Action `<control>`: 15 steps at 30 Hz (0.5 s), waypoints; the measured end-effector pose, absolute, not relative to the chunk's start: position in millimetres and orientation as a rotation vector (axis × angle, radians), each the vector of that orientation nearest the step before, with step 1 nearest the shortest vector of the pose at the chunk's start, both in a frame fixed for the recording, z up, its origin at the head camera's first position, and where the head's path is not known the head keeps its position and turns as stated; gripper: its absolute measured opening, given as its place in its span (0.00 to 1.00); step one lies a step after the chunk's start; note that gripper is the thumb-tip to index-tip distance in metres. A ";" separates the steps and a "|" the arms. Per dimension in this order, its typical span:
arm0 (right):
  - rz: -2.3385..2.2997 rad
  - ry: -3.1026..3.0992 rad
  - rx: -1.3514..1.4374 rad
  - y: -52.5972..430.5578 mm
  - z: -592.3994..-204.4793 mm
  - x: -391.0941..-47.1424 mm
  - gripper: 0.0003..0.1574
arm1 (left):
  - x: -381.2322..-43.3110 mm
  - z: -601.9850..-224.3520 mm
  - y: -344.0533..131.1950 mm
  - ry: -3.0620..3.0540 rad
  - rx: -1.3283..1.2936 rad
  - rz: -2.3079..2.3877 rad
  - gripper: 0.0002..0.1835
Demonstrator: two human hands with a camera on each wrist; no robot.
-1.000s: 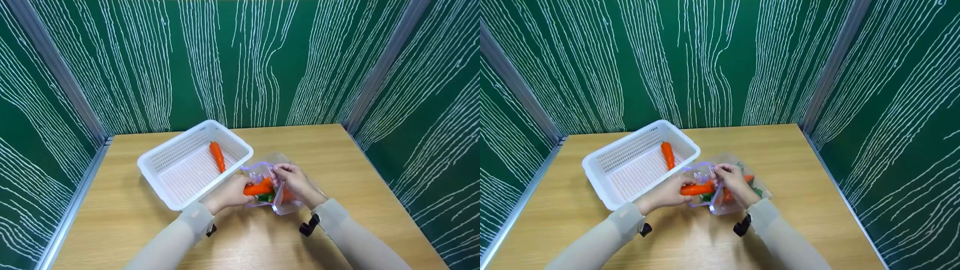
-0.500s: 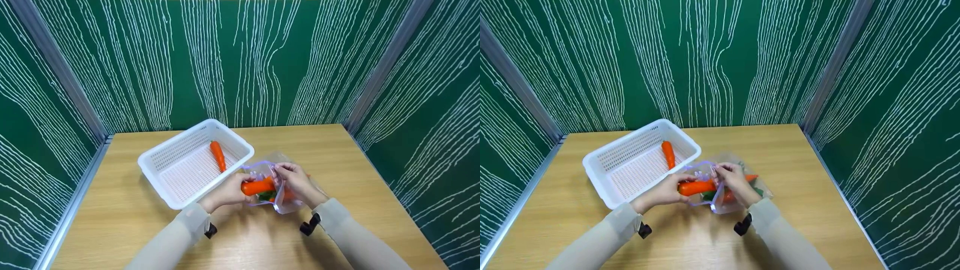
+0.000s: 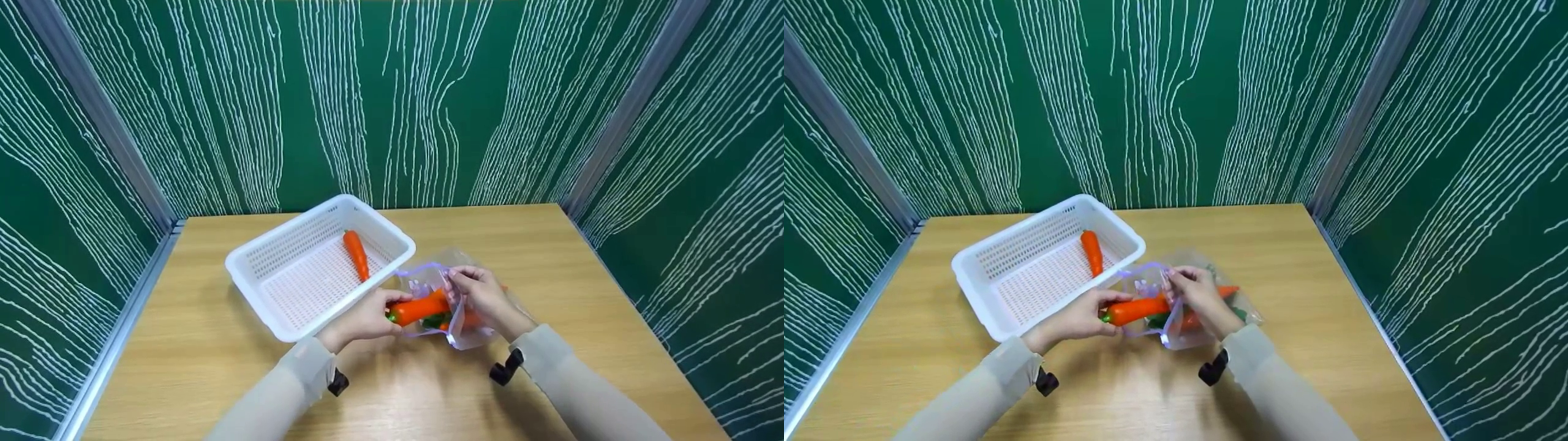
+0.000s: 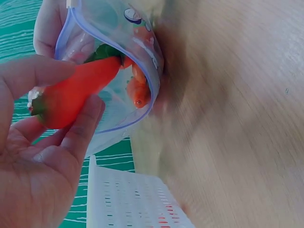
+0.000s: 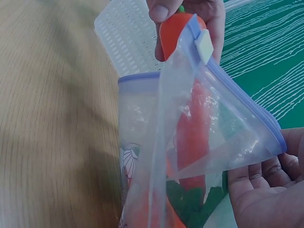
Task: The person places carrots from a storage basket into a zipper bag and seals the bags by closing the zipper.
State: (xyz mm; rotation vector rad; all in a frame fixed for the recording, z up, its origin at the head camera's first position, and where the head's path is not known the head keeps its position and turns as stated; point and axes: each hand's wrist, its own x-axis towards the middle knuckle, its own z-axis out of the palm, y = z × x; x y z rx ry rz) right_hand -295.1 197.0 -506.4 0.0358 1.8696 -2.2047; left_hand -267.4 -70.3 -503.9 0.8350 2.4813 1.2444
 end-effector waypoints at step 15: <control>-2.186 1.894 0.054 195.5 -504.8 -293.6 0.11 | -258.1 -502.2 -54.5 2.588 0.668 1.397 0.26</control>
